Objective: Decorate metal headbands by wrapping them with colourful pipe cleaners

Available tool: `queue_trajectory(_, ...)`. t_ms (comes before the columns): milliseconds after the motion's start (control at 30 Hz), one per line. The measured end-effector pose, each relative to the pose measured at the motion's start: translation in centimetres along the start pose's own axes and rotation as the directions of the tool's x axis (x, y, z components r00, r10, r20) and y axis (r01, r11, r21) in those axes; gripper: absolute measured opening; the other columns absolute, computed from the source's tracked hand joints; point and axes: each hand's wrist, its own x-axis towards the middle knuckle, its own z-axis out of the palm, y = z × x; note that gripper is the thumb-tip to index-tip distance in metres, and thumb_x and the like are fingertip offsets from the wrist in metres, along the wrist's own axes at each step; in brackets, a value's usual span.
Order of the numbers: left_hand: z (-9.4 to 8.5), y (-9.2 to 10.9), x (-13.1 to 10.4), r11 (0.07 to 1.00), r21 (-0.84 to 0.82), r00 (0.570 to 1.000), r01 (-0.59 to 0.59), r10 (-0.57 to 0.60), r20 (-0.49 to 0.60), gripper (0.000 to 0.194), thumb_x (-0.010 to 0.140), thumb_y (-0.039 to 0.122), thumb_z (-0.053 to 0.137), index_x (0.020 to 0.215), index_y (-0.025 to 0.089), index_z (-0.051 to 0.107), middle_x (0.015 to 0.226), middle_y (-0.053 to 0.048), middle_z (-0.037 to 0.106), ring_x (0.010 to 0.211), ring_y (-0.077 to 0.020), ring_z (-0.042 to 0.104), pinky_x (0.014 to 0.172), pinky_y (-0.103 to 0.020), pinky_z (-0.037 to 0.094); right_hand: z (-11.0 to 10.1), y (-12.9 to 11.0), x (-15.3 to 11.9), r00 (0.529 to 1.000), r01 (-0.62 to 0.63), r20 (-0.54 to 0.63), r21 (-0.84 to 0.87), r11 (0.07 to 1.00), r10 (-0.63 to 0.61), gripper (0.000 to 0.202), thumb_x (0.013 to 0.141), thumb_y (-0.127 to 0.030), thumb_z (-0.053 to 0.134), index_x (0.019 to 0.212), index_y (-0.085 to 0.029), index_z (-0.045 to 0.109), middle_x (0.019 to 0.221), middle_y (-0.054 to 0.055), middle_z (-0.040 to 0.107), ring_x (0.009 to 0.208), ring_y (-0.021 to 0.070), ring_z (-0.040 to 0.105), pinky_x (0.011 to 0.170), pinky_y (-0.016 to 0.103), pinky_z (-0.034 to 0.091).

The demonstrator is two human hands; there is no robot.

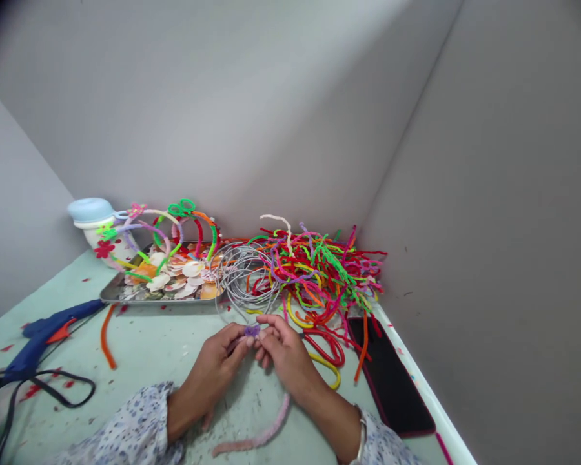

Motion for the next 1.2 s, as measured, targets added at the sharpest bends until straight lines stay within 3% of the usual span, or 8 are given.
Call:
queue_trajectory(167,0.0,-0.1,0.2,0.996,-0.078,0.998,0.048,-0.044,0.054,0.023,0.084,0.028,0.044,0.070,0.018,0.059,0.070,-0.001,0.060,0.070,-0.0161,0.056,0.069,-0.026,0.042,0.4,0.8,0.0,0.998,0.007,-0.063,-0.047,0.999,-0.010,0.028,0.082,-0.036,0.048,0.103,-0.017,0.050,0.066,-0.004,0.053,0.046,0.0080,0.049,0.039,0.018,0.034)
queue_trajectory(300,0.0,-0.2,0.4,0.980,-0.150,0.988,0.132,-0.117,0.101,0.024,0.084,0.032,0.045,0.070,0.017,0.058,0.063,0.001,0.059,0.061,-0.0145,0.053,0.060,-0.024,0.040,0.4,1.5,0.0,0.998,-0.002,-0.067,-0.087,0.996,-0.004,0.026,0.084,-0.038,0.046,0.101,-0.018,0.051,0.062,-0.006,0.052,0.041,0.0075,0.047,0.035,0.017,0.031)
queue_trajectory(633,0.1,-0.5,0.4,0.965,-0.180,0.975,0.191,-0.167,0.144,0.026,0.083,0.034,0.047,0.065,0.016,0.054,0.050,0.006,0.043,0.046,-0.0090,0.035,0.047,-0.021,0.027,0.3,1.5,-0.3,0.997,0.071,-0.027,-0.155,0.985,-0.076,0.018,0.084,-0.028,0.045,0.097,-0.018,0.053,0.063,-0.005,0.054,0.043,0.0066,0.046,0.040,0.017,0.033)
queue_trajectory(800,0.0,-0.2,0.5,0.968,-0.168,0.975,0.188,-0.164,0.149,0.026,0.080,0.035,0.049,0.061,0.017,0.053,0.048,0.006,0.042,0.047,-0.0097,0.035,0.048,-0.021,0.027,0.1,1.7,-0.3,0.998,0.061,-0.024,-0.161,0.985,-0.066,0.018,0.084,-0.026,0.044,0.098,-0.018,0.054,0.062,-0.005,0.055,0.042,0.0069,0.046,0.040,0.018,0.033)
queue_trajectory(900,0.0,-0.1,0.5,0.969,-0.155,0.974,0.195,-0.172,0.146,0.026,0.079,0.034,0.049,0.061,0.017,0.053,0.049,0.005,0.042,0.048,-0.0101,0.036,0.049,-0.021,0.028,0.1,1.6,-0.5,0.995,0.084,-0.028,-0.211,0.974,-0.092,0.019,0.085,-0.029,0.045,0.097,-0.018,0.055,0.062,-0.004,0.055,0.045,0.0081,0.049,0.043,0.019,0.037)
queue_trajectory(1000,0.0,-0.2,0.4,0.973,-0.131,0.975,0.190,-0.172,0.140,0.025,0.079,0.034,0.049,0.064,0.016,0.055,0.053,0.004,0.044,0.051,-0.0106,0.037,0.051,-0.021,0.029,0.1,1.1,-0.8,0.979,0.162,-0.065,-0.329,0.930,-0.193,0.017,0.084,-0.031,0.050,0.092,-0.018,0.059,0.070,-0.001,0.059,0.057,0.0107,0.053,0.053,0.022,0.042)
queue_trajectory(1100,0.1,-0.4,0.3,0.980,-0.105,0.977,0.166,-0.149,0.153,0.022,0.078,0.030,0.050,0.063,0.015,0.056,0.056,0.004,0.045,0.056,-0.0113,0.039,0.053,-0.021,0.030,0.1,0.7,-0.8,0.953,0.215,-0.098,-0.444,0.870,-0.286,0.013,0.081,-0.027,0.054,0.083,-0.018,0.062,0.077,0.001,0.062,0.069,0.0133,0.056,0.064,0.024,0.043)
queue_trajectory(1200,0.3,-0.6,0.2,0.983,-0.084,0.976,0.161,-0.147,0.158,0.019,0.076,0.027,0.051,0.062,0.014,0.055,0.057,0.004,0.044,0.058,-0.0114,0.038,0.054,-0.021,0.030,0.0,0.7,-0.6,0.947,0.213,-0.111,-0.483,0.849,-0.300,0.013,0.080,-0.023,0.054,0.072,-0.017,0.062,0.072,0.000,0.060,0.070,0.0136,0.055,0.066,0.024,0.042)
